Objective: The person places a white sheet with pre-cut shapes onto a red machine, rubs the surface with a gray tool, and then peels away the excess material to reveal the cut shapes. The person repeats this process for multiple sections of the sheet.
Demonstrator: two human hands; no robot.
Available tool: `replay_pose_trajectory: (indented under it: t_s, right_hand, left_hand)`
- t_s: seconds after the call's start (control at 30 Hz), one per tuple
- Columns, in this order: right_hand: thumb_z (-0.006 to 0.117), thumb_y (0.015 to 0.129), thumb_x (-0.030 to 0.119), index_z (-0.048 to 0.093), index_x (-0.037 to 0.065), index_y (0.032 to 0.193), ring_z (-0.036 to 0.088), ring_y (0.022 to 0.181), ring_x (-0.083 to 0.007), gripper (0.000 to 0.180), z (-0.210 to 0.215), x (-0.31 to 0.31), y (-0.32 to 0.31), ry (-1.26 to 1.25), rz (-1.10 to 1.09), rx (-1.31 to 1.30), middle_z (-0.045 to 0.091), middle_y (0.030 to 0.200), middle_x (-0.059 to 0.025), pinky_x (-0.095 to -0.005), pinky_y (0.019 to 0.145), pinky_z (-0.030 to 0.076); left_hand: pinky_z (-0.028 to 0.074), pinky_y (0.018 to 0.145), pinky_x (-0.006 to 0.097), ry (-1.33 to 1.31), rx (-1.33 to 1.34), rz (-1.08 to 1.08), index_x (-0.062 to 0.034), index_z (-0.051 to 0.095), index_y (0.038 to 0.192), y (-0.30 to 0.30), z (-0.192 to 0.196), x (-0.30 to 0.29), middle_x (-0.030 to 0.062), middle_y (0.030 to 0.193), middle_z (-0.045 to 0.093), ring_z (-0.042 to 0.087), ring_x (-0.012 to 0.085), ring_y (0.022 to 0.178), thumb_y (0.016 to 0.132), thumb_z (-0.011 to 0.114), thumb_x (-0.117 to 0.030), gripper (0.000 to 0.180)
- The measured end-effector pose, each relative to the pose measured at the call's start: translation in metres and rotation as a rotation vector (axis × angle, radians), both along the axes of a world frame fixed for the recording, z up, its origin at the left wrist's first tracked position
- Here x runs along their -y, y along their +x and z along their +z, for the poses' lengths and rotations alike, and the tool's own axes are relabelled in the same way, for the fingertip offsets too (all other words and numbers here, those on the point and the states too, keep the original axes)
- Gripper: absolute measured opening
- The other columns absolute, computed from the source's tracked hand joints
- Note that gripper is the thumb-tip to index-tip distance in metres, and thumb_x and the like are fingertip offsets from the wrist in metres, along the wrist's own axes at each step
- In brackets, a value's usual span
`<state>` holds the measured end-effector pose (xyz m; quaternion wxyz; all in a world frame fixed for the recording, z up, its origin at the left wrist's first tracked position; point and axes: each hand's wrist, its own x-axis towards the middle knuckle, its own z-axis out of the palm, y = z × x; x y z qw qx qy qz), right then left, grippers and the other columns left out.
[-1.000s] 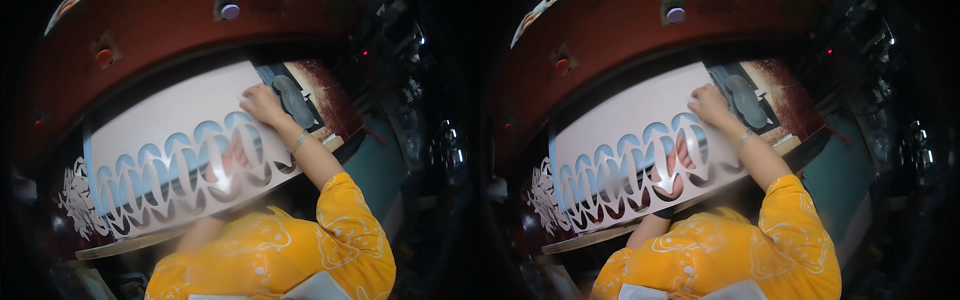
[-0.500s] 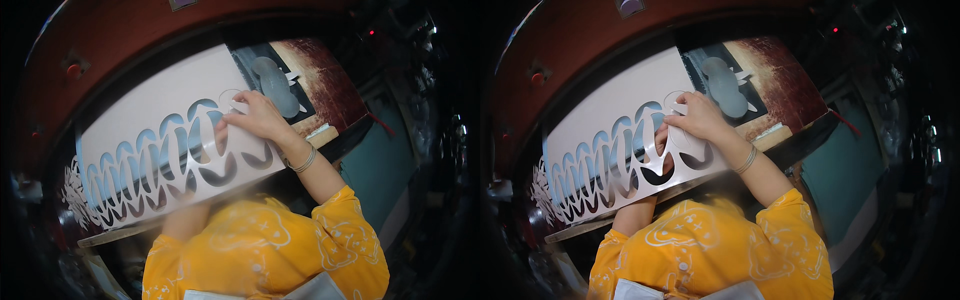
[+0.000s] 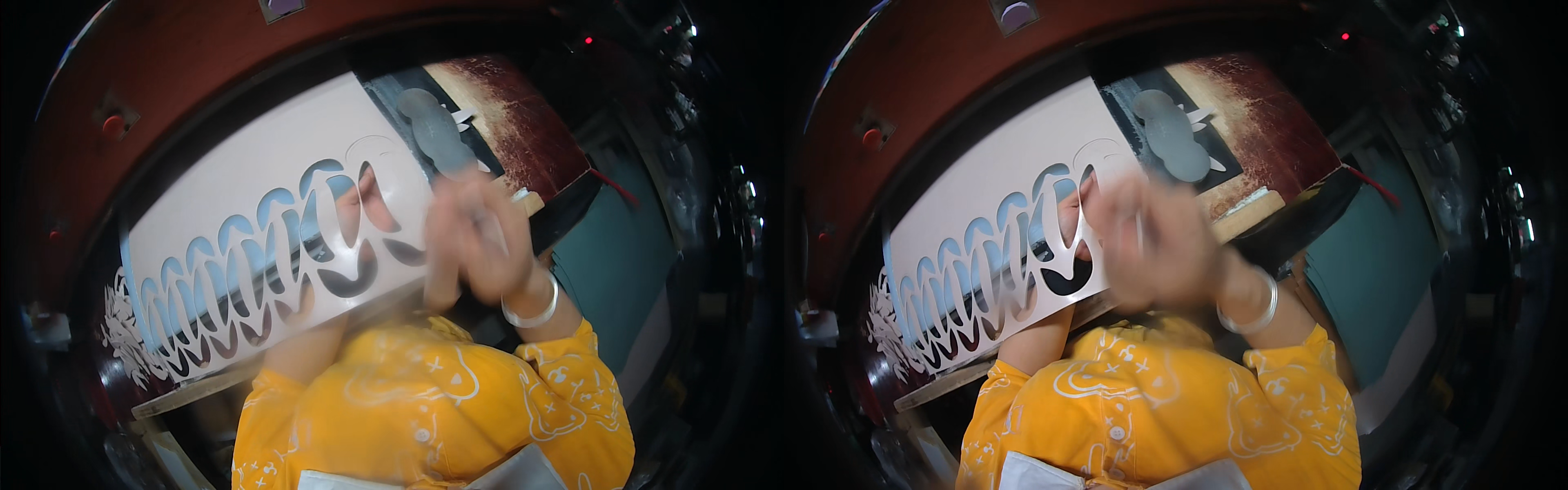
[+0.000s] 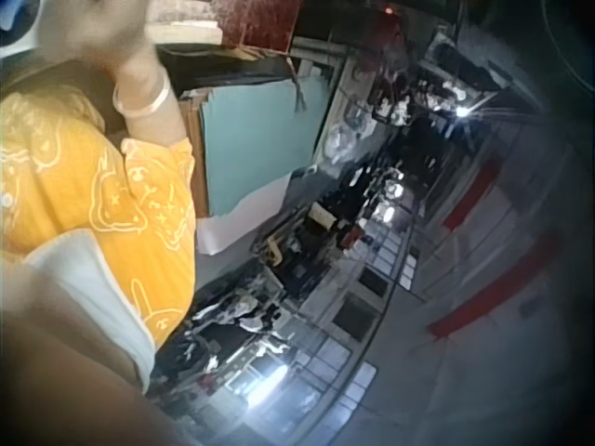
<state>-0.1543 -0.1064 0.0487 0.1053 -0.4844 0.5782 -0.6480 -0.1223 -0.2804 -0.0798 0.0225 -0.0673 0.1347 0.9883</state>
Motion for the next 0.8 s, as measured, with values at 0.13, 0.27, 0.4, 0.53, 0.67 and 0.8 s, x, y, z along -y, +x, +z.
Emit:
replay_pose_trajectory:
  t_s: [0.13,0.27,0.4,0.53,0.67,0.8]
  right_hand:
    - [0.067,0.083,0.021,0.062,0.000,0.103,0.065,0.074,-0.0192,0.029,-0.024,0.047,-0.071,0.522,-0.399,-0.027,0.066,0.084,-0.0115,-0.0277,0.069,0.051]
    - [0.069,0.080,0.029,0.062,-0.001,0.108,0.067,0.085,-0.0315,0.042,-0.062,0.050,-0.079,0.674,-0.414,-0.317,0.067,0.092,-0.0212,-0.0339,0.073,0.052]
    - [0.073,0.076,0.025,0.065,0.001,0.100,0.066,0.074,-0.0321,0.034,-0.074,0.046,-0.062,0.420,-0.448,-0.384,0.067,0.086,-0.0185,-0.0343,0.066,0.052]
    - [0.067,0.068,0.004,0.063,0.012,0.078,0.053,0.055,-0.0241,0.014,-0.057,0.026,-0.028,0.010,-0.286,-0.580,0.052,0.063,-0.0059,-0.0333,0.052,0.043]
    - [0.068,0.078,0.017,0.068,0.011,0.077,0.043,0.045,-0.0152,0.006,-0.020,-0.026,0.000,-0.178,0.309,-0.378,0.047,0.056,0.0021,-0.0298,0.043,0.031]
    - [0.061,0.088,0.021,0.068,0.006,0.081,0.051,0.058,-0.0199,0.017,0.007,-0.030,-0.026,-0.256,0.319,-0.132,0.056,0.067,-0.0057,-0.0334,0.062,0.043]
  left_hand:
    - [0.045,0.098,0.045,0.116,-0.090,0.135,0.0031,0.053,0.115,-0.009,-0.024,0.000,0.0192,0.114,0.061,0.060,0.0318,0.106,0.095,0.040,-0.015,0.030]
    - [0.047,0.095,0.044,-0.192,0.029,0.238,0.0058,0.049,0.122,-0.016,-0.046,0.008,0.0207,0.121,0.056,0.058,0.0310,0.107,0.098,0.037,-0.019,0.037]
    - [0.049,0.093,0.039,0.002,-0.311,0.163,0.0054,0.051,0.120,-0.009,-0.044,0.007,0.0199,0.120,0.056,0.059,0.0273,0.105,0.098,0.037,-0.021,0.037]
    - [0.042,0.101,0.035,-0.336,-0.216,0.337,0.0025,0.048,0.126,0.015,-0.005,-0.004,0.0178,0.127,0.051,0.052,0.0267,0.114,0.099,0.037,-0.025,0.040]
    - [0.036,0.106,0.034,-0.628,-0.138,0.290,-0.0055,0.039,0.137,0.025,0.051,-0.019,0.0116,0.138,0.042,0.041,0.0234,0.126,0.098,0.038,-0.031,0.046]
    - [0.032,0.106,0.031,0.102,-0.384,0.192,-0.0043,0.039,0.135,0.040,0.077,-0.027,0.0079,0.135,0.044,0.039,0.0186,0.126,0.098,0.041,-0.028,0.044]
